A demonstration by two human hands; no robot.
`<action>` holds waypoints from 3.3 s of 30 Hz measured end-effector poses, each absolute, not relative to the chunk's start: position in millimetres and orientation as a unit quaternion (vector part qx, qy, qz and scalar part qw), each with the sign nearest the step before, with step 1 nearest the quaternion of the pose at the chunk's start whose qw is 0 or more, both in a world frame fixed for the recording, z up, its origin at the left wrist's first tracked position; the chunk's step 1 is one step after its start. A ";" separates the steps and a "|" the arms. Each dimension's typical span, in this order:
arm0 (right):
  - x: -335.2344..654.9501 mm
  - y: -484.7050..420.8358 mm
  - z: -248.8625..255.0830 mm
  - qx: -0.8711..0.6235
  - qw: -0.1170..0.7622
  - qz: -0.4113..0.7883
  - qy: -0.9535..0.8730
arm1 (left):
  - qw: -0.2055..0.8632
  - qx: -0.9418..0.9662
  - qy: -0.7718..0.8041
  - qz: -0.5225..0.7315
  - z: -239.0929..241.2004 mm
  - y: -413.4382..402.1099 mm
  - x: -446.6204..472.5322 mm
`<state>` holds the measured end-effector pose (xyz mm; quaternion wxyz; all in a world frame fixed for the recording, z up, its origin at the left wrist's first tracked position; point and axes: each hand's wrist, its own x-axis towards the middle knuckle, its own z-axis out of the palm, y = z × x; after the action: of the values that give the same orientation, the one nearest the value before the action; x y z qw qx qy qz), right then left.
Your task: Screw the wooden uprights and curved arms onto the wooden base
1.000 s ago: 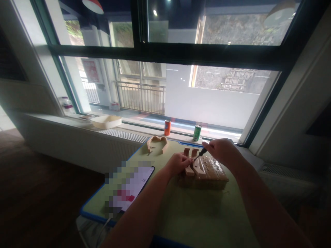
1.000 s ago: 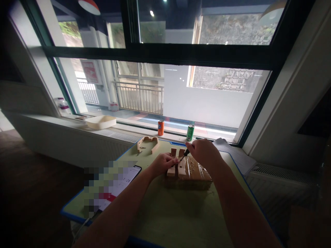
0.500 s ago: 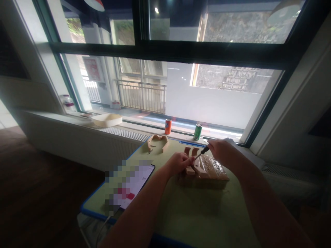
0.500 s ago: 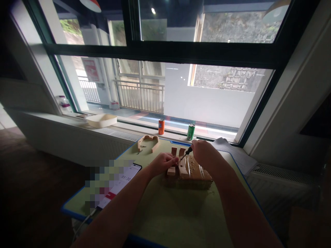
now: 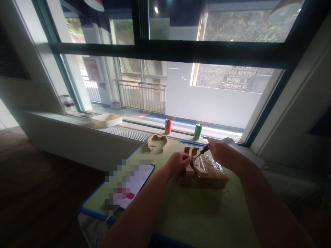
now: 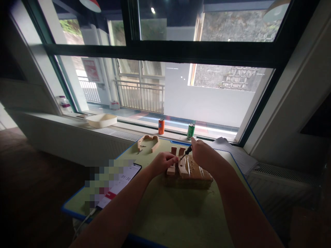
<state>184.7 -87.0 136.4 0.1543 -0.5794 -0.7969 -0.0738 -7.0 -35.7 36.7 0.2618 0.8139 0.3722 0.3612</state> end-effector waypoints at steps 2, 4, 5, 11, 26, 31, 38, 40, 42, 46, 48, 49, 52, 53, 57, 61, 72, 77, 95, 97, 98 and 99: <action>185.2 -86.6 138.8 -0.595 0.132 -0.099 -0.787 | 0.265 0.816 0.371 0.354 36.3 -35.1 -7.0; 184.8 -85.2 140.9 -0.612 0.109 -0.141 -0.771 | 0.267 0.818 0.368 0.353 35.7 -34.3 -7.0; 184.3 -84.3 141.4 -0.615 0.103 -0.154 -0.767 | 0.267 0.818 0.368 0.353 35.4 -33.9 -7.0; 181.6 -82.6 138.1 -0.584 0.183 -0.135 -0.780 | 0.259 0.817 0.370 0.358 35.7 -34.4 -6.9; 179.2 -82.6 139.1 -0.612 0.140 -0.165 -0.761 | 0.270 0.818 0.350 0.368 38.0 -37.4 -6.5; 180.8 -81.6 135.0 -0.577 0.183 -0.119 -0.787 | 0.264 0.817 0.353 0.372 36.1 -36.2 -6.8; 184.3 -87.0 138.3 -0.607 0.134 -0.131 -0.772 | 0.300 0.815 0.349 0.352 33.9 -34.0 -7.4; 182.1 -87.0 140.1 -0.617 0.124 -0.148 -0.763 | 0.305 0.814 0.353 0.347 33.9 -34.4 -7.9; 179.1 -86.2 140.6 -0.617 0.125 -0.143 -0.764 | 0.304 0.815 0.354 0.344 34.4 -35.3 -8.5; 174.4 -85.4 138.7 -0.595 0.182 -0.145 -0.769 | 0.296 0.817 0.356 0.343 35.2 -36.3 -9.0; 174.1 -86.4 138.3 -0.574 0.195 -0.132 -0.784 | 0.292 0.818 0.356 0.345 35.0 -36.1 -9.1; 174.5 -87.2 138.5 -0.564 0.193 -0.122 -0.794 | 0.292 0.818 0.356 0.345 34.7 -35.9 -9.1; 177.3 -89.8 140.4 -0.562 0.173 -0.110 -0.801 | 0.296 0.816 0.357 0.345 33.8 -35.4 -9.3; 178.4 -90.3 141.1 -0.572 0.160 -0.114 -0.796 | 0.298 0.815 0.357 0.345 33.3 -35.2 -9.3; 180.5 -89.2 142.1 -0.619 0.118 -0.152 -0.761 | 0.310 0.812 0.355 0.345 30.0 -33.0 -8.9; 178.9 -85.7 139.9 -0.616 0.147 -0.156 -0.758 | 0.315 0.808 0.355 0.349 26.1 -29.7 -8.7; 184.4 -86.2 138.1 -0.609 0.122 -0.147 -0.770 | 0.314 0.805 0.359 0.353 28.0 -31.0 -7.9; 175.4 -89.0 139.8 -0.622 0.125 -0.163 -0.756 | 0.314 0.802 0.366 0.353 27.9 -30.8 -7.4; 171.6 -116.7 157.6 -0.615 0.185 -0.202 -0.740 | 0.291 0.788 0.361 0.406 37.3 -36.3 -9.9; 174.2 -135.7 169.8 -0.592 0.252 -0.193 -0.741 | 0.294 0.763 0.364 0.446 40.5 -36.4 -11.3; 176.7 -144.3 174.7 -0.582 0.288 -0.180 -0.739 | 0.297 0.753 0.366 0.459 41.4 -36.1 -11.8; 179.9 -151.0 177.8 -0.573 0.328 -0.159 -0.734 | 0.299 0.749 0.369 0.461 41.7 -35.6 -11.9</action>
<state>179.9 -151.0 177.8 0.3278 -0.5735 -0.7337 -0.1595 -11.9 -35.6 41.7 0.2992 0.7491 0.3694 0.4614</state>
